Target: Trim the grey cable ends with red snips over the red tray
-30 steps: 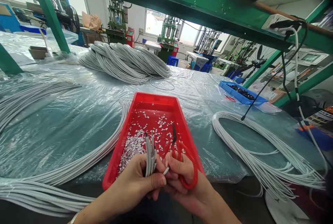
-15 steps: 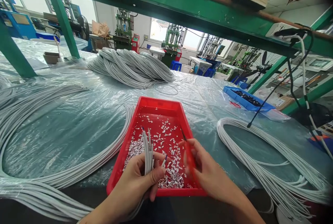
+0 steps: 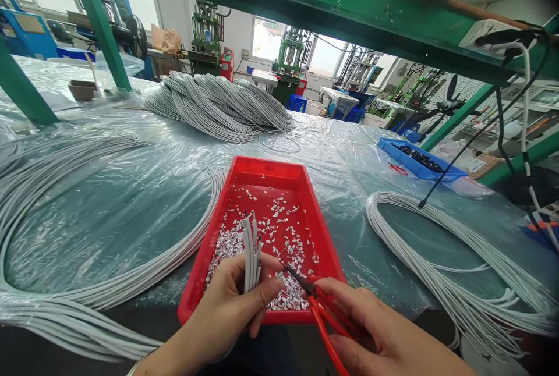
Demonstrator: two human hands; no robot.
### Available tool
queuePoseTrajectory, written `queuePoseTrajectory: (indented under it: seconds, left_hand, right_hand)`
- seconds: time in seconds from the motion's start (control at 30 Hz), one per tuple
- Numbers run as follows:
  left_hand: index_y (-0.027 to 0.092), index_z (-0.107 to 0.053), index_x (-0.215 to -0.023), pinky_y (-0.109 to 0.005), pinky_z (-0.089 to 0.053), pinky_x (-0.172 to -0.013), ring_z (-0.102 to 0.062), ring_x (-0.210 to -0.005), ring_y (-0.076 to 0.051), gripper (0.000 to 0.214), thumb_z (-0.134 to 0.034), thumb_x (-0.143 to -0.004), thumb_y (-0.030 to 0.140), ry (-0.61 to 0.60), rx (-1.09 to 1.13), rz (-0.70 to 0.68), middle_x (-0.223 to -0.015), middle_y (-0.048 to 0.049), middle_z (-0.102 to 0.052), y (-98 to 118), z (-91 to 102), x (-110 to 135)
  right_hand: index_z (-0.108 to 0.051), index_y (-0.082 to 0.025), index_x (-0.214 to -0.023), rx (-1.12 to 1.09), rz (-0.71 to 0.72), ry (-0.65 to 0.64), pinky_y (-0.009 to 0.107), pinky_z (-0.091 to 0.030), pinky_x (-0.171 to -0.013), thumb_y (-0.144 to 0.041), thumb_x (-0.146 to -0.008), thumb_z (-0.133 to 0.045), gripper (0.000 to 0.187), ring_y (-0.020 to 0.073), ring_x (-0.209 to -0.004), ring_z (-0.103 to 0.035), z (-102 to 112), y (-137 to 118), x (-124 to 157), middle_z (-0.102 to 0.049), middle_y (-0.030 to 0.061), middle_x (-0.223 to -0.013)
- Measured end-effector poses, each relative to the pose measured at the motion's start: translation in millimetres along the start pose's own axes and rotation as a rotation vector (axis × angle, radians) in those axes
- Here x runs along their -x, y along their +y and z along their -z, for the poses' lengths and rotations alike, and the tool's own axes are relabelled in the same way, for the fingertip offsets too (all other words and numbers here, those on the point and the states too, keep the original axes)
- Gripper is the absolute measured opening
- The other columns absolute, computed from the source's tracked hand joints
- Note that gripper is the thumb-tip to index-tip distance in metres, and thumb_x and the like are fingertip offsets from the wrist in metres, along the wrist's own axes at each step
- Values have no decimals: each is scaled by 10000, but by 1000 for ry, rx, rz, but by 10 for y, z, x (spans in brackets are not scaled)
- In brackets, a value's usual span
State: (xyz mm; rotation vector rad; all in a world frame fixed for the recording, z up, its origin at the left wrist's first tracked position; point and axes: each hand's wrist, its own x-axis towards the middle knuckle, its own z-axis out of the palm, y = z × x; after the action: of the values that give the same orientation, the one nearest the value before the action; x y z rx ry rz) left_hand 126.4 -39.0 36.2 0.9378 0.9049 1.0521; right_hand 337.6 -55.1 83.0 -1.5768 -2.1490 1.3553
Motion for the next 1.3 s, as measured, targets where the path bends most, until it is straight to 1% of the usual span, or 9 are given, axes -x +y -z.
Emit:
queuePoseTrajectory:
  seconds: [0.3,0.47,0.57,0.67,0.77,0.87,0.97,1.07,1.3]
  left_hand:
    - [158,-581,-808,-129,-166,-332,-328,-286,0,182,-688,-732,284,-3,11,22,-426,122,-406,-35,18,-40]
    - [154,-595,-806,-124,-182,-340,-341,-300,-1,172,-684,-738,285,-3,-3,44,-424,118,-402,2,7,-33]
    - [150,-603,-821,-121,-189,-350,-342,-305,5,178,-684,-743,289,-8,13,50,-436,114,-413,2,19,-43]
    - [150,-600,-836,-121,-186,-349,-347,-301,2,190,-682,-748,297,-7,30,72,-420,110,-419,-4,34,-54]
    - [153,-596,-846,-121,-186,-338,-359,-300,-1,206,-682,-747,312,-12,37,84,-436,100,-441,-7,46,-56]
    - [154,-594,-838,-117,-188,-338,-355,-295,-1,197,-679,-749,308,-19,22,73,-414,102,-438,-6,45,-59]
    - [156,-583,-820,-117,-189,-331,-356,-293,-3,193,-682,-744,305,-17,16,70,-416,103,-441,-2,32,-61]
    - [160,-570,-807,-113,-198,-329,-362,-295,-4,186,-677,-750,301,-23,7,71,-422,108,-436,2,21,-55]
    - [164,-559,-817,-107,-209,-326,-357,-297,-3,186,-675,-750,295,-33,-10,82,-419,118,-420,-2,31,-48]
  right_hand:
    - [-479,-205,-1291,189,55,99,450,-457,-880,-343,-841,-459,471,304,-1015,-567,9,-17,39,-612,132,-1101]
    - [-495,-249,-1266,127,91,122,450,-457,-859,-356,-860,-432,425,284,-965,-580,-11,84,-1,-618,105,-1053]
    - [-504,-189,-1249,8,66,148,443,-432,-887,-345,-832,-449,449,277,-984,-567,-8,84,-53,-604,125,-1076]
    - [-414,-81,-1298,-106,24,151,457,-432,-888,-341,-754,-508,610,293,-985,-566,2,35,-85,-577,172,-1082]
    - [-407,-62,-1303,-57,-27,165,492,-414,-892,-302,-684,-540,677,318,-998,-547,6,-57,-73,-559,179,-1070]
    - [-499,-125,-1233,49,-43,102,507,-436,-827,-313,-700,-542,567,338,-961,-546,15,-154,-46,-568,169,-1071]
    - [-534,-167,-1171,117,-18,12,459,-467,-754,-340,-785,-486,426,312,-889,-567,36,-199,-33,-605,136,-983]
    - [-546,-179,-1126,140,-4,-3,423,-476,-736,-341,-823,-453,356,290,-867,-574,51,-193,-32,-619,115,-944]
    - [-540,-210,-1173,122,1,-11,422,-475,-805,-323,-836,-481,360,283,-941,-582,66,-136,-31,-619,112,-1060]
